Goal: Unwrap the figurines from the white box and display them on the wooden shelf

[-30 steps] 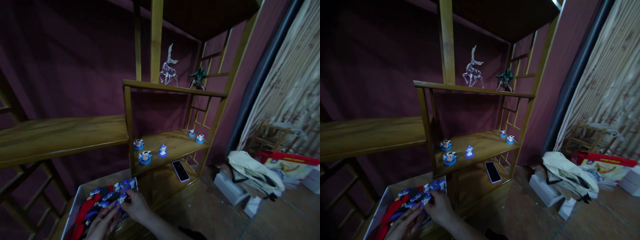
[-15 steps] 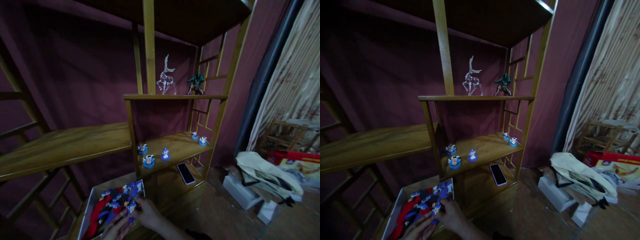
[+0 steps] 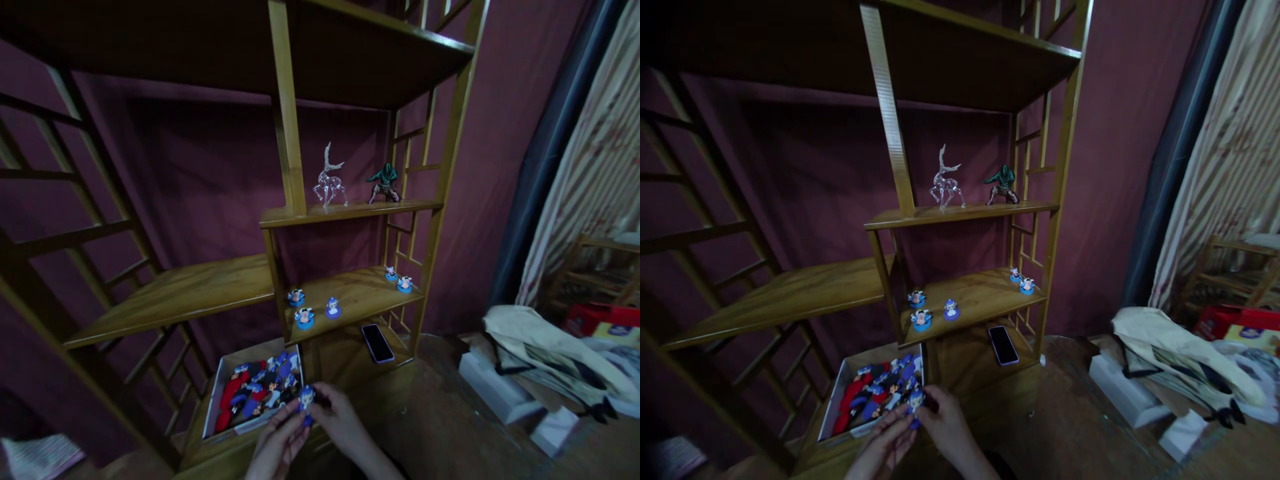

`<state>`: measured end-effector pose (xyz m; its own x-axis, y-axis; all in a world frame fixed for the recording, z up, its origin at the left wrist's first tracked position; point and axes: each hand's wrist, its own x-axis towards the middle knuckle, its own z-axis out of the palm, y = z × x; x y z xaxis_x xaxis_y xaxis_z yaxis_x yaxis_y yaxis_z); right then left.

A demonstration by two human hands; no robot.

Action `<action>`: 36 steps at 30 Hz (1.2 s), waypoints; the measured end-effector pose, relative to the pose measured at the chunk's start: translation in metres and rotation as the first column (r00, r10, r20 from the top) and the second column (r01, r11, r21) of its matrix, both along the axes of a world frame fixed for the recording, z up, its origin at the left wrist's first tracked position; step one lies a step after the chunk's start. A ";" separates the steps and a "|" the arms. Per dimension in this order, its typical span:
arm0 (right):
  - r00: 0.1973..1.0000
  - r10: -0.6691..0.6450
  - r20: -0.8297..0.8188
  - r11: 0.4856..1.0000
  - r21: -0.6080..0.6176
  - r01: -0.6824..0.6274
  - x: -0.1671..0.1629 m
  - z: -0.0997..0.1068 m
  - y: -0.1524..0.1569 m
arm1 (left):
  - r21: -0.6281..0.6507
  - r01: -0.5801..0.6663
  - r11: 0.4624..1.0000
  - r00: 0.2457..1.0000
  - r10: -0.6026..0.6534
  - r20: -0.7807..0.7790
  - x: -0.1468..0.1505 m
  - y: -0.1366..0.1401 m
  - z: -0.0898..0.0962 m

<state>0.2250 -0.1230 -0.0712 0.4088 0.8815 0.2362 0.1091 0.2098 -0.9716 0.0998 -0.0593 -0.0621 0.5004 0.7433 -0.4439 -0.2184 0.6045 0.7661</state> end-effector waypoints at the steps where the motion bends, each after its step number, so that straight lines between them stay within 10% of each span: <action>1: 1.000 0.012 -0.027 1.000 0.011 -0.011 0.003 0.006 -0.007 | 0.023 0.005 1.000 1.000 -0.005 -0.010 0.003 -0.006 0.008; 14: 0.984 -0.036 -0.174 0.993 0.101 0.055 0.047 0.068 -0.075 | 0.244 0.078 0.966 0.997 -0.080 -0.002 0.054 -0.081 0.088; 28: 0.974 0.020 -0.228 0.997 0.082 -0.001 0.065 0.092 -0.066 | 0.235 0.052 0.971 0.990 -0.080 0.112 0.066 -0.076 0.110; 36: 0.988 0.032 -0.149 0.998 0.053 -0.024 0.064 0.090 -0.056 | 0.721 0.073 0.689 0.986 0.059 -0.156 0.067 -0.063 0.090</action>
